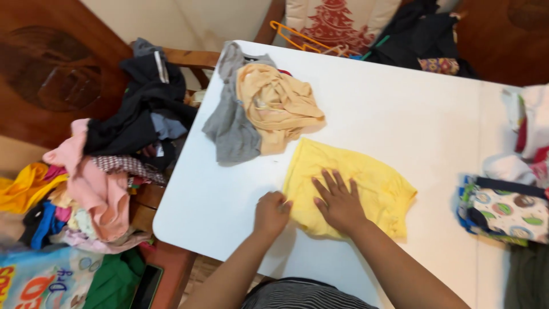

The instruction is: The person folds various small clothing items on a white table, including patterned shorts, a blue garment, a patterned top, a pink top, a white sock, a comic-print shirt, and a yellow shirt. Each item is smoothed and folded into a compact shape and placed into a growing stack on the right side of the table.

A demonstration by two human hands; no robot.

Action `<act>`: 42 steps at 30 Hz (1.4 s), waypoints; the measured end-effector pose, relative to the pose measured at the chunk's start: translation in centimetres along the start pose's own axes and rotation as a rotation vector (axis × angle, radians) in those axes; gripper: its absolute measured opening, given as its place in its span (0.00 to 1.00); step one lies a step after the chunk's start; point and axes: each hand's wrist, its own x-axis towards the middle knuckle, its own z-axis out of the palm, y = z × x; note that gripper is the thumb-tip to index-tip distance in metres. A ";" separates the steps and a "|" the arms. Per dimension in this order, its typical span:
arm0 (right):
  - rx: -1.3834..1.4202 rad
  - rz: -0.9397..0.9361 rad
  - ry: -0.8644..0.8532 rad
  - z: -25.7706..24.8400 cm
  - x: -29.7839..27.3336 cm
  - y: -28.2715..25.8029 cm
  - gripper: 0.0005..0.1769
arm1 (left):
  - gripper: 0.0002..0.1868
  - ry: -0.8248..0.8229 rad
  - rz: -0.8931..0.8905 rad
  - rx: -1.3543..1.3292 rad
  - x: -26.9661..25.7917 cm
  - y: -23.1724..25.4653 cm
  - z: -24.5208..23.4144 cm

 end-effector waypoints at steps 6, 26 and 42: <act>-0.080 0.034 -0.070 0.3 -0.2 0.0 0.35 | 0.10 -0.008 0.166 -0.418 -0.7 2.7 -1.2; -0.046 0.215 0.153 0.8 -0.4 6.0 0.36 | 0.32 -0.038 0.721 0.315 4.5 2.4 4.9; -0.195 0.402 0.188 2.5 -3.1 12.1 0.38 | 0.33 0.168 0.599 0.735 15.4 3.0 9.4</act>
